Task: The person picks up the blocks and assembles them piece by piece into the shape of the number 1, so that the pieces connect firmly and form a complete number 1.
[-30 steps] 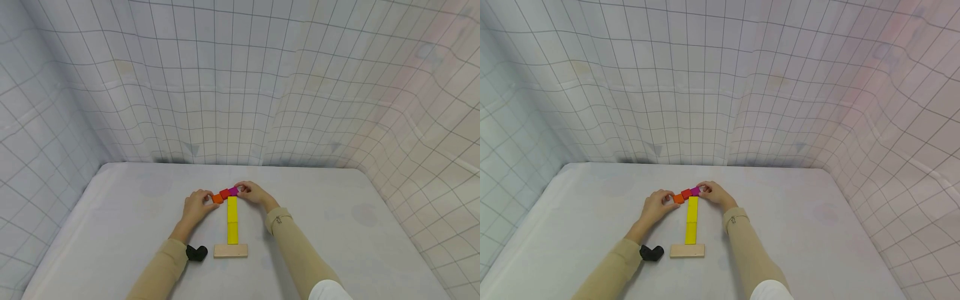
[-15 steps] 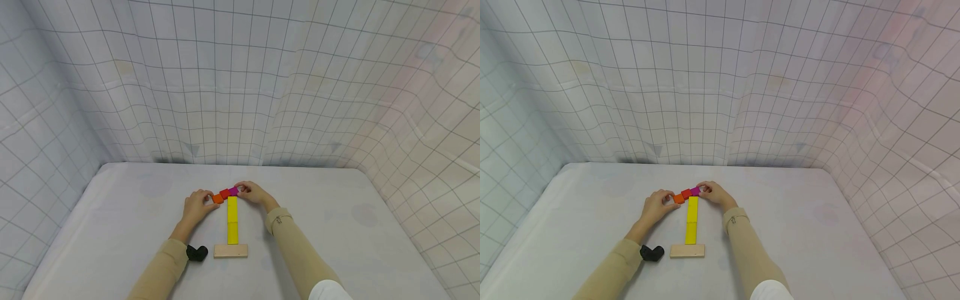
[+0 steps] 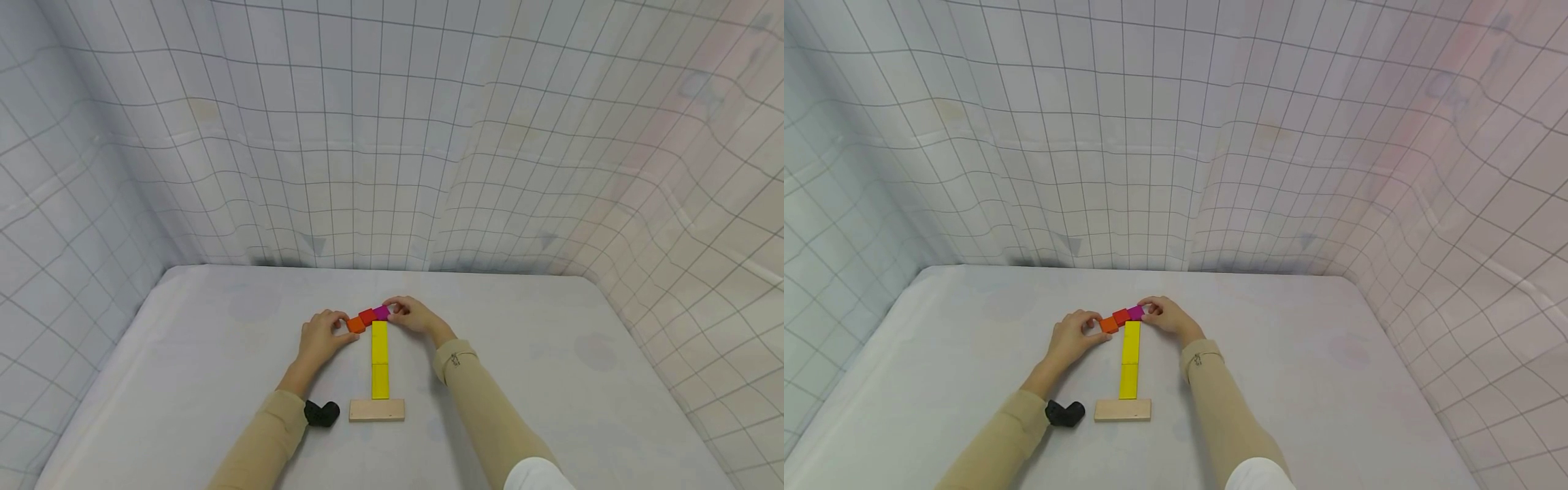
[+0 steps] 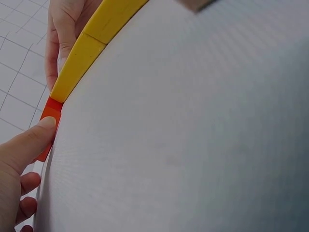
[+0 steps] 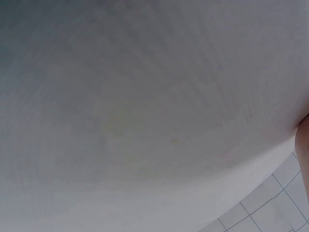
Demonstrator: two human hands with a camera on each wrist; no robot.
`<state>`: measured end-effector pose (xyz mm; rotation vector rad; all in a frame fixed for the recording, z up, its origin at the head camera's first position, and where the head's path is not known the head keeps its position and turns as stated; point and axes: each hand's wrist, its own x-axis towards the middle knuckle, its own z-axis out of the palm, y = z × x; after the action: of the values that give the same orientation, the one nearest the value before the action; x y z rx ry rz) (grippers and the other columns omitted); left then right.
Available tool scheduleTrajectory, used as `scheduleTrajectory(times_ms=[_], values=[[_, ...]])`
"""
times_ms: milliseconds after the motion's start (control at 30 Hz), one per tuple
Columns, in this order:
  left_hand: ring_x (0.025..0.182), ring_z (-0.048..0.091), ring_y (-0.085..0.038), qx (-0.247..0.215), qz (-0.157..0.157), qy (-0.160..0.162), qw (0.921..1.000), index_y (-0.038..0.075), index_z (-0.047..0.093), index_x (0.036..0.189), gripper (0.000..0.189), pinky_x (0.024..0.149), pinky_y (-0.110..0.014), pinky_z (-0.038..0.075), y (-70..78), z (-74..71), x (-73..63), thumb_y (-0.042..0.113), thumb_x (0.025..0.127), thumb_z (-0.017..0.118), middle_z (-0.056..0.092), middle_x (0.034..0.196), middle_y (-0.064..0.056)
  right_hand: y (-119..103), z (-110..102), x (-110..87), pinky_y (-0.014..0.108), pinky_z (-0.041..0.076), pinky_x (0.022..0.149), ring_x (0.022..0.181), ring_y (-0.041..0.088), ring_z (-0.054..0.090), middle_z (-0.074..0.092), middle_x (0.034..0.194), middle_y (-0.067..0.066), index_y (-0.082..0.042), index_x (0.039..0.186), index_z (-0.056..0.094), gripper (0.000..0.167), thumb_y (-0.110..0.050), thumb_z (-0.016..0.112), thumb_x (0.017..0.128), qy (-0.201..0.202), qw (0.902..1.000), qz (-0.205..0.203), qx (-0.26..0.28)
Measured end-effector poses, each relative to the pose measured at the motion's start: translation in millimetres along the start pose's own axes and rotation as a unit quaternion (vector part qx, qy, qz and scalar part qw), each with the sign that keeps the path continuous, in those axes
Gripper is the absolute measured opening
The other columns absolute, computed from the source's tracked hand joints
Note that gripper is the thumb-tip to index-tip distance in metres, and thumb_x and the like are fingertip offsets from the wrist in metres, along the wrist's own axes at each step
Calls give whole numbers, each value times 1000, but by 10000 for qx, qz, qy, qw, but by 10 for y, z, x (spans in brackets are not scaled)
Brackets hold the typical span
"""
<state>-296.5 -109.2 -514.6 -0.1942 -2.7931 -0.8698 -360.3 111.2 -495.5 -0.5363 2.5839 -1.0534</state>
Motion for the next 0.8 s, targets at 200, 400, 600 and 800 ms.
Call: scheduleTrajectory(times_ms=[200,400,600,800], values=[[78,46,-22,-121,-36,9,9999,12,63,98,41,70,-37,32,-13,-1,-2,38,70,77,52,79,-1,3,-4,18,30,38,81,87,17,45,49,94,3,-16,121,55,31,-17,57,91,-1,10000,2,34],[80,46,-23,-402,-124,-118,9990,9,62,103,45,75,-38,35,-36,-19,-1,36,70,77,53,82,-3,4,-6,22,29,38,80,87,17,45,49,95,2,-17,122,55,33,-17,58,90,17,9999,20,118],[78,46,-21,-745,-86,-220,9969,7,62,104,47,72,-34,37,-91,-104,-4,34,70,78,53,82,-2,-9,-5,7,29,38,80,87,17,45,49,95,3,-17,124,54,34,-15,58,90,30,9998,37,188],[79,46,-21,-750,-204,-261,9966,6,60,107,48,70,-32,37,-168,-217,-28,33,71,77,53,84,-4,10,-11,19,28,38,80,87,17,45,49,94,3,-16,123,54,33,-15,58,90,20,9999,-2,129]])
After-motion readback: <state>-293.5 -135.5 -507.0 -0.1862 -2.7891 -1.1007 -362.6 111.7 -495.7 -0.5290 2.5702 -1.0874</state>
